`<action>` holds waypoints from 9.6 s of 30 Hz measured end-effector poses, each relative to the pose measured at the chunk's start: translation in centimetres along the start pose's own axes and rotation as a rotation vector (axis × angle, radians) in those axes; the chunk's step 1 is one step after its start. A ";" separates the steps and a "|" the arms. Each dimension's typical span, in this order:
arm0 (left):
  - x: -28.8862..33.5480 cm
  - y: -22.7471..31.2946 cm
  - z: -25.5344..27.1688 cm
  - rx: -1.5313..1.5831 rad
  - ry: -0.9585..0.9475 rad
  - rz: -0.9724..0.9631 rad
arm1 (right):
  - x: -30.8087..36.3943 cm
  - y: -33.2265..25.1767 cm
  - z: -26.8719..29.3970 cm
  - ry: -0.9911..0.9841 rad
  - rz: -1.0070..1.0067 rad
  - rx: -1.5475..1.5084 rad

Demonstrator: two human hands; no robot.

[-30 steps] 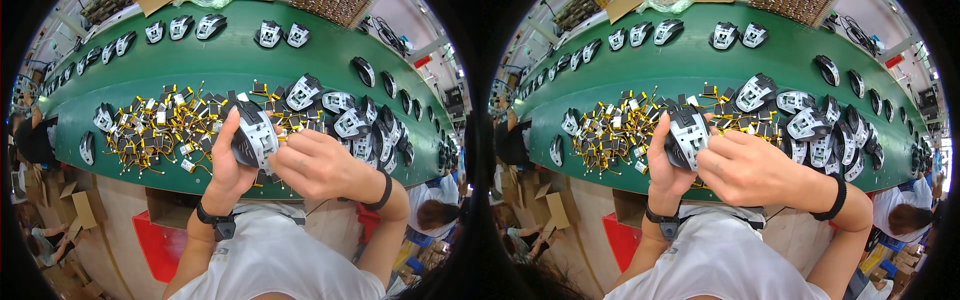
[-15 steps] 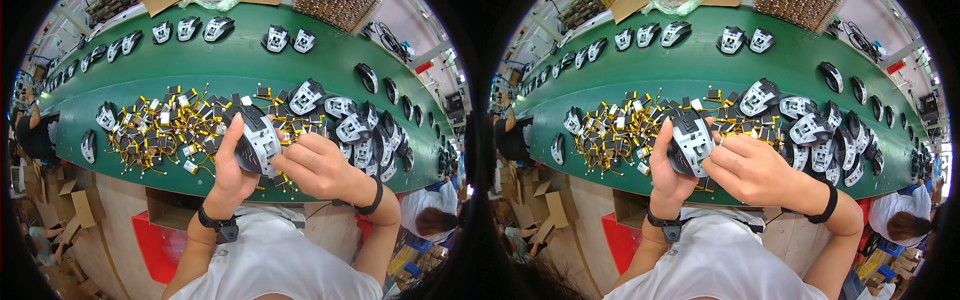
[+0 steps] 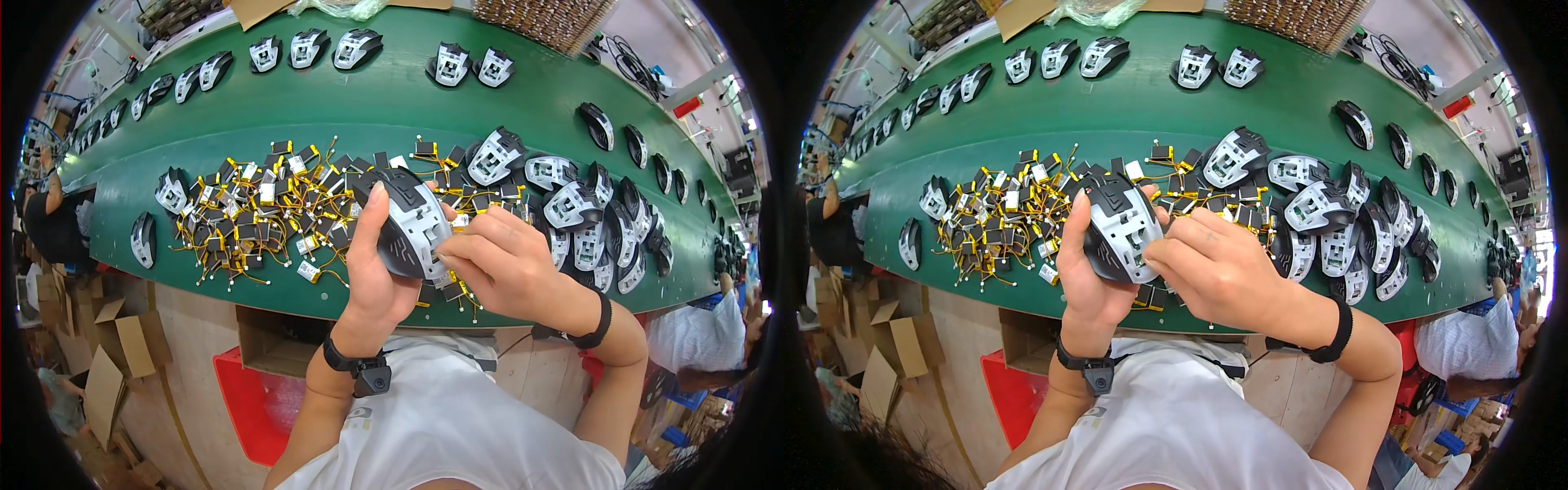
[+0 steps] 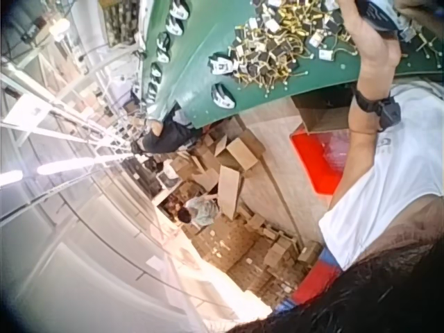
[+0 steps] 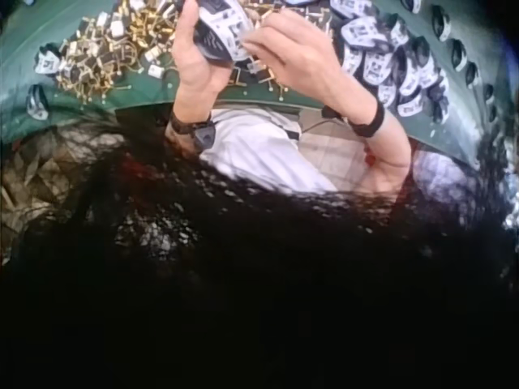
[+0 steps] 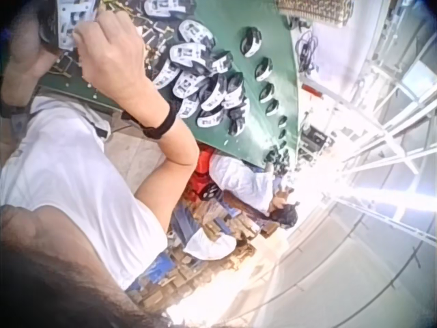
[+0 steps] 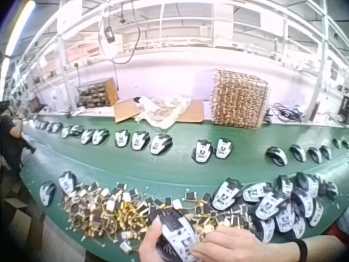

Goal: The person assembles electronic devices by inserting small battery packs into the internal compartments of device casings. They pick up a casing, insert a battery, and place the unit on the table, repeating this process for multiple units.

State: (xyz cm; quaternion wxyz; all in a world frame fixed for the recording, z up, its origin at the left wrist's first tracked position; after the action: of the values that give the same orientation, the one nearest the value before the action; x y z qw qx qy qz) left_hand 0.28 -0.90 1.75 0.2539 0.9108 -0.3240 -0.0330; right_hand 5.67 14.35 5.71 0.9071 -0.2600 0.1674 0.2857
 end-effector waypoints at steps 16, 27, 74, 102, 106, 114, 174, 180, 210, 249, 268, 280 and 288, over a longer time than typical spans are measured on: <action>0.0 -1.5 -0.1 -0.130 -0.096 -0.209 | 1.2 -0.9 -1.3 0.027 -0.005 0.076; -0.1 -0.7 0.4 -0.312 -0.240 -0.351 | 2.9 -1.8 -4.0 0.027 -0.722 -1.557; 1.0 -0.4 0.4 -0.368 -0.263 -0.198 | 3.3 -1.4 -5.0 0.071 -0.775 -1.528; -1.4 -0.8 1.9 0.007 -0.065 -0.143 | 1.7 -1.1 -4.2 0.356 -0.188 -0.144; -1.3 -0.6 1.7 0.061 -0.032 -0.104 | 1.7 -0.8 -4.3 0.262 -0.142 0.030; -1.2 -1.1 1.2 0.072 -0.043 -0.126 | 2.0 -0.3 -3.6 0.273 -0.045 0.066; -1.4 -1.5 0.1 0.251 -0.056 -0.101 | 2.5 -3.3 -5.9 0.377 -0.203 0.258; -1.4 -2.0 0.7 0.086 -0.057 -0.111 | 2.8 -2.2 -5.4 0.403 -0.226 0.199; -1.1 -1.6 -1.2 -0.304 -0.147 -0.132 | 2.6 -1.1 -1.0 0.172 -0.755 -1.552; 1.3 6.3 4.3 -0.580 -0.081 -0.327 | -0.3 35.8 11.4 0.037 -1.279 -0.367; 1.2 4.7 5.3 -0.118 -0.128 -0.243 | -7.6 13.0 -4.7 -0.424 -0.320 -0.026; 1.7 4.6 5.5 -0.099 -0.174 -0.213 | -7.2 12.4 -4.8 -0.288 -0.275 -0.211; 0.5 3.2 3.6 -0.079 -0.230 -0.151 | -4.1 5.8 0.3 0.065 -0.671 -1.169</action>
State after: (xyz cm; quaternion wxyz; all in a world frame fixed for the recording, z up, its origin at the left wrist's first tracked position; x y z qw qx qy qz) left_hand -2.00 -4.94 0.21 0.2476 0.9120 -0.2800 -0.1687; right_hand -1.03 16.84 5.63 0.6514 -0.7544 -0.0775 0.0240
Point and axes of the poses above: each hand's wrist, its own x-axis away from the middle knuckle, its own z-axis out of the back of the hand, y = z × x, the point moved 1 cm from there along -x, towards the middle knuckle, and after that the axes turned 8 degrees about -y, right-handed, at the moved point
